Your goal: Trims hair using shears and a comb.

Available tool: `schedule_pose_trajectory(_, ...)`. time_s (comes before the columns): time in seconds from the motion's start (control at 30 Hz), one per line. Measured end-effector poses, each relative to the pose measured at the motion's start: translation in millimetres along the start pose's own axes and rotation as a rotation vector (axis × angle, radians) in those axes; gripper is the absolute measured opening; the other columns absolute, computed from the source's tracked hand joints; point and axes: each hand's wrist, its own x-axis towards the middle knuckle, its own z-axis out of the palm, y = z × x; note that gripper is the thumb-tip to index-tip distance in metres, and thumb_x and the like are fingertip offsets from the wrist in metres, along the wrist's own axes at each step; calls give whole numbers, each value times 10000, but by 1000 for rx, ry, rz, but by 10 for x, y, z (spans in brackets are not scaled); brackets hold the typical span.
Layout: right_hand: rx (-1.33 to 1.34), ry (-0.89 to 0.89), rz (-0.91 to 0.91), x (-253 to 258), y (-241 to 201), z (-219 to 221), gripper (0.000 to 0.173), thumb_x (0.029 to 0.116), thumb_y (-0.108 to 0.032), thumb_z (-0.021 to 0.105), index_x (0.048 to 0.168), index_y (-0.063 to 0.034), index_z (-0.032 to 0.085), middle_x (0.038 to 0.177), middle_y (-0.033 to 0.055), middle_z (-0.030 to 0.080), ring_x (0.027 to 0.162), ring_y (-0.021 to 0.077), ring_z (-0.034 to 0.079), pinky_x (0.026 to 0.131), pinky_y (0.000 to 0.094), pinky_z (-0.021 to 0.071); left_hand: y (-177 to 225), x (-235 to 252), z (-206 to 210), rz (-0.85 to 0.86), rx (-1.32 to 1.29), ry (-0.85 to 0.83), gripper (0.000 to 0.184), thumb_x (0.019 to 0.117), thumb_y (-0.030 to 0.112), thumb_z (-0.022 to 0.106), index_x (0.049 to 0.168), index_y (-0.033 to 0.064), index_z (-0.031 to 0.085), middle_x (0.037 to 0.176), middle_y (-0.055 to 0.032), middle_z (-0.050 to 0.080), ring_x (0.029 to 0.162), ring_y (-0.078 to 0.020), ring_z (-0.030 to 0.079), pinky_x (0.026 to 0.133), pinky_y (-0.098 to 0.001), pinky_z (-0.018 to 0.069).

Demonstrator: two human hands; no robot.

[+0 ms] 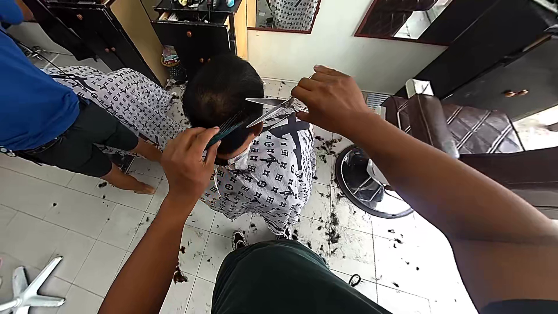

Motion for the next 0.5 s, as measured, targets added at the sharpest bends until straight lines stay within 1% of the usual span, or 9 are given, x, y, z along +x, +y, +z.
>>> schedule_pose_trajectory(0.07,23,27,-23,63,-79,-12,144,910,-42,710,1023,22,647,953,201,680,920,409,685,1054,587,460,-38,9,24,68,44,77,180,974,166,704,1119,85,773,1044,-141,740,912,-280,698,748,-412,520)
schedule_pose_trajectory(0.17,153,161,13,-34,-229,-10,116,981,17,571,1043,20,669,940,203,690,827,402,688,725,540,555,-127,32,-21,24,-41,166,224,986,171,696,1165,47,750,1091,-161,727,1000,-271,688,861,-393,530)
schedule_pose_trajectory(0.23,268,248,134,-249,-327,-18,130,958,-20,624,1054,11,705,947,186,710,808,376,702,652,525,554,-210,94,-84,-117,-184,143,326,1055,195,581,1290,-10,675,1140,-174,698,1017,-196,669,901,-314,541)
schedule_pose_trajectory(0.3,380,296,275,-525,-384,43,145,924,-30,683,1058,16,714,948,173,713,798,337,706,658,520,565,-279,83,-58,-183,-219,21,370,1099,220,473,1291,-49,640,1051,-182,707,822,-184,664,734,-325,560)
schedule_pose_trajectory(0.33,438,297,352,-659,-395,108,169,915,-36,701,1074,18,712,959,169,718,805,325,709,676,527,573,-294,28,-24,-128,-177,-102,349,1087,193,480,1221,-69,667,1015,-204,723,814,-252,699,728,-410,585)
schedule_pose_trajectory(0.37,493,285,434,-789,-405,190,194,916,-56,714,1095,20,708,972,170,722,828,324,713,708,538,578,-317,-47,31,-16,-100,-229,326,1069,194,501,1139,-40,716,984,-204,739,833,-321,733,729,-497,595)
schedule_pose_trajectory(0.4,541,272,520,-906,-417,288,221,923,-86,715,1115,21,707,984,176,727,853,328,716,740,547,576,-356,-119,108,115,-25,-312,313,1058,224,508,1077,27,750,918,-176,741,784,-345,735,659,-525,587)
schedule_pose_trajectory(0.43,576,248,605,-1014,-429,378,254,936,-128,702,1140,23,712,1013,183,738,896,331,727,792,549,580,-385,-157,160,198,26,-345,330,1060,258,499,1071,75,773,885,-153,749,754,-350,738,623,-525,584)
schedule_pose_trajectory(0.5,654,223,750,-1174,-485,492,281,935,-144,699,1143,44,712,1038,200,734,940,338,721,855,543,574,-438,-101,100,163,16,-253,382,1067,305,480,1061,75,785,894,-129,770,773,-310,753,662,-477,601)
